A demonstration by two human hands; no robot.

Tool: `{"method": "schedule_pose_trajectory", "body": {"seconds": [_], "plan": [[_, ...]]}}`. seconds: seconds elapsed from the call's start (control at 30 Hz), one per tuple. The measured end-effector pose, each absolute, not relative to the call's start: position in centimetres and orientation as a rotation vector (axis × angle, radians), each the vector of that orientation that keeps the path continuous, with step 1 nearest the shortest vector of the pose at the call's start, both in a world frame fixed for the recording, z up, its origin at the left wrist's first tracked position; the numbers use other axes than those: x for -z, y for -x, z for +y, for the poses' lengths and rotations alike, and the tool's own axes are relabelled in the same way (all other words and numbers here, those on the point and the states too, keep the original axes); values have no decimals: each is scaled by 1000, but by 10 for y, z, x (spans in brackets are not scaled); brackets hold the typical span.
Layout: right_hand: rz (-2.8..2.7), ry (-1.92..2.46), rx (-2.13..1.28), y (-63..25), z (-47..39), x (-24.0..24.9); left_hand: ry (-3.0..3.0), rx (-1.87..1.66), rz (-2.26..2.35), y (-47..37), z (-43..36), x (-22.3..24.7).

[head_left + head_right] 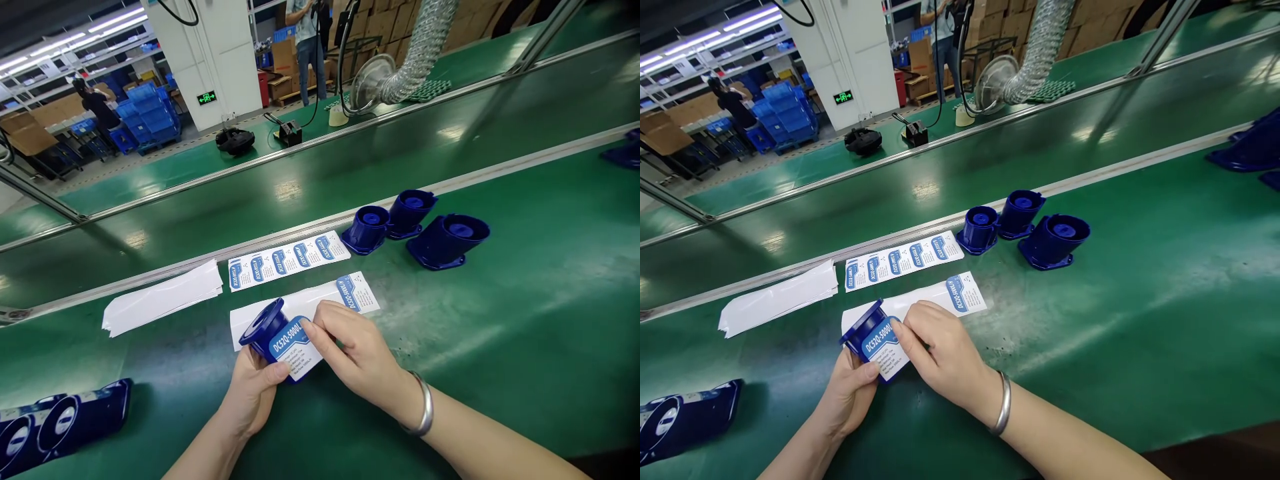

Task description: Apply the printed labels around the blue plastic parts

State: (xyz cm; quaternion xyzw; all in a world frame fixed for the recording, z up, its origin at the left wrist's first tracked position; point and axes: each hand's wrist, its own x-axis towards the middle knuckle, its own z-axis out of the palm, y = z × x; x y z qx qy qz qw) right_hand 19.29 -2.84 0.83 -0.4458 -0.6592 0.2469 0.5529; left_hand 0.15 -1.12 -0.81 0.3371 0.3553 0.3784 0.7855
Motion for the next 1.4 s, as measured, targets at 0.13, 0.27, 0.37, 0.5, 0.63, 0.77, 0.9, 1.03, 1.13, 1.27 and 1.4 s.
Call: {"method": "schedule_pose_trajectory", "body": {"seconds": [0.13, 0.27, 0.37, 0.5, 0.63, 0.77, 0.9, 1.03, 1.13, 1.27, 1.4], "plan": [[-1590, 1008, -566, -188, -27, -7, -690, -789, 749, 3, -12, 8], [-1553, 970, -679, -181, -28, -4, -689, -769, 717, 7, -12, 10], [-1449, 988, -802, -176, -29, 2, -696, -766, 712, 8, -12, 10], [-1211, 1031, -1067, -169, -31, 12, -709, -766, 700, 7, -9, 8], [-1024, 1011, -1291, -159, -30, 22, -723, -762, 706, 8, -4, 9], [-915, 980, -1370, -160, -24, 28, -710, -759, 650, 12, -1, 9], [-891, 995, -1216, -174, -20, 24, -631, -700, 554, 12, 0, 6], [-1042, 971, -1154, -184, -21, 14, -511, -604, 504, 6, -3, 4], [-1168, 911, -1254, -185, -24, 10, -471, -544, 488, 0, -6, 3], [-1171, 856, -1445, -185, -26, 12, -486, -499, 479, -4, -9, 4], [-1147, 856, -1390, -184, -25, 16, -511, -509, 529, -6, -10, 3]]}}
